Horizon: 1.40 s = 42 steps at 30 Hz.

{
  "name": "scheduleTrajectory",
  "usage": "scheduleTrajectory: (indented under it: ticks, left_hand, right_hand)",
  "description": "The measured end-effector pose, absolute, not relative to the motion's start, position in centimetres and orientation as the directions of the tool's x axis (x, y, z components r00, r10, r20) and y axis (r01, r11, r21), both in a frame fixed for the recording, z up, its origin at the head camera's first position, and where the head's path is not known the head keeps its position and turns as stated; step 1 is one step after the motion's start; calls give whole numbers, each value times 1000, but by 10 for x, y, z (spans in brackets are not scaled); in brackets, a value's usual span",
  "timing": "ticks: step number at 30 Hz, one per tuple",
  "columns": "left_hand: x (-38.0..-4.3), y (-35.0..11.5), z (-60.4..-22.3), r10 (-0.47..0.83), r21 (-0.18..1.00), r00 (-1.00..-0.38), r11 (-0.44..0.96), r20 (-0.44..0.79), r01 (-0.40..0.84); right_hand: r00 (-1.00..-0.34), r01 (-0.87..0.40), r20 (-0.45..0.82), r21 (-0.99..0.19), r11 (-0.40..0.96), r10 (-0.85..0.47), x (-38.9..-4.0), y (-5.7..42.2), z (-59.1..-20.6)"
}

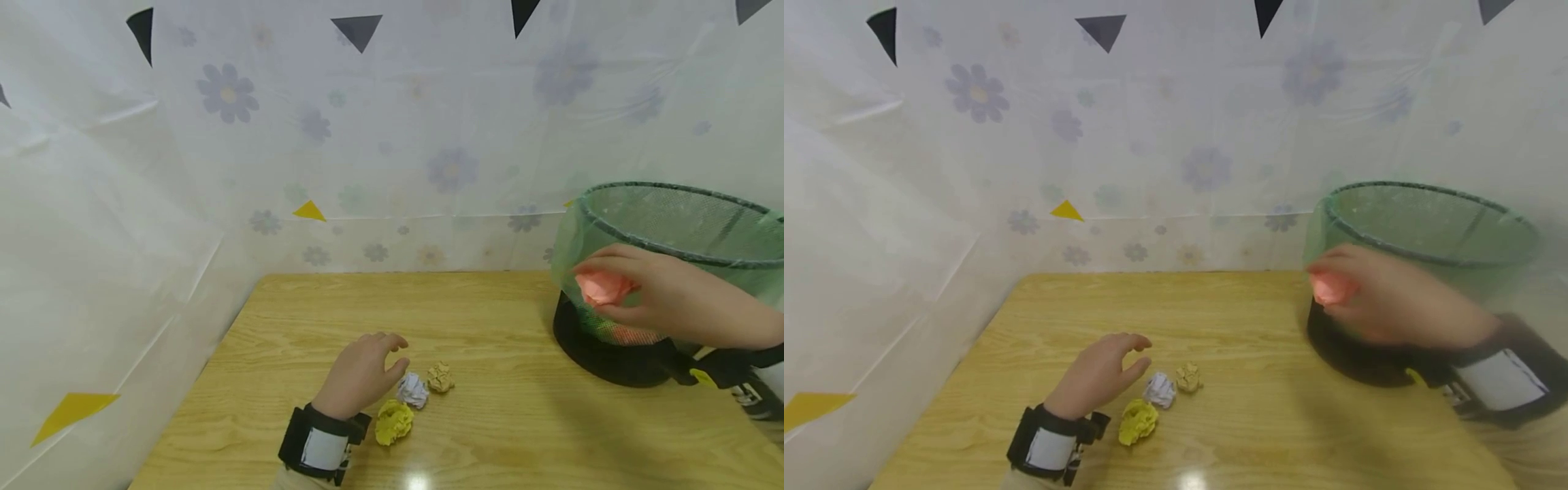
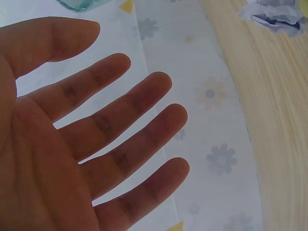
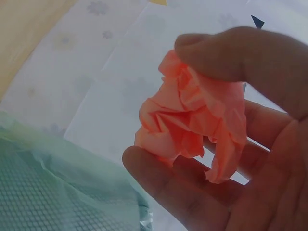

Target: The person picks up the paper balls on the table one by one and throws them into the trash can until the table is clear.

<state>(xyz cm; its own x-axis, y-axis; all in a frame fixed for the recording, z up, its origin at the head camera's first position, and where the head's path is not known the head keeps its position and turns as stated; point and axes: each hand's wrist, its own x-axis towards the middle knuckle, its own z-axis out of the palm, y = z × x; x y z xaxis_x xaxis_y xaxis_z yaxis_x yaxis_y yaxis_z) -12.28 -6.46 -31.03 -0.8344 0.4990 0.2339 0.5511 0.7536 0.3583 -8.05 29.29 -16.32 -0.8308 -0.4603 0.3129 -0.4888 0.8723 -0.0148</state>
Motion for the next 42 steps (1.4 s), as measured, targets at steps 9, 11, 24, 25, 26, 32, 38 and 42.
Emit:
scheduleTrajectory:
  ticks: [9,11,24,25,26,32,38,42]
  left_hand:
    - [-123,-64,-310,499,358,-838,758,223,546]
    - [-122,-64,-310,498,358,-839,759,220,544]
    - [-122,-65,-309,498,359,-838,758,222,545]
    - [-122,-65,-309,498,358,-838,758,222,545]
    - [-122,-66,-309,497,357,-838,759,223,545]
    - [-121,-65,-307,496,353,-838,760,226,545]
    - [-122,-65,-308,500,354,-835,756,231,551]
    - [-123,-65,-309,500,356,-835,755,229,550]
  right_hand:
    - [-871,-425,270,5,905,-411,-76,295,-149]
    - [-880,-410,259,9,912,-398,-76,295,-146]
    - [-792,-453,392,136,881,-467,-76,310,-135]
    - [-790,-452,396,138,881,-467,-76,311,-135]
    - [-789,-451,400,139,882,-467,-77,312,-135]
    - [-791,-440,407,142,887,-457,-77,314,-135]
    - [-790,-424,426,140,895,-441,-76,313,-133]
    - [-804,-389,443,114,914,-397,-75,312,-132]
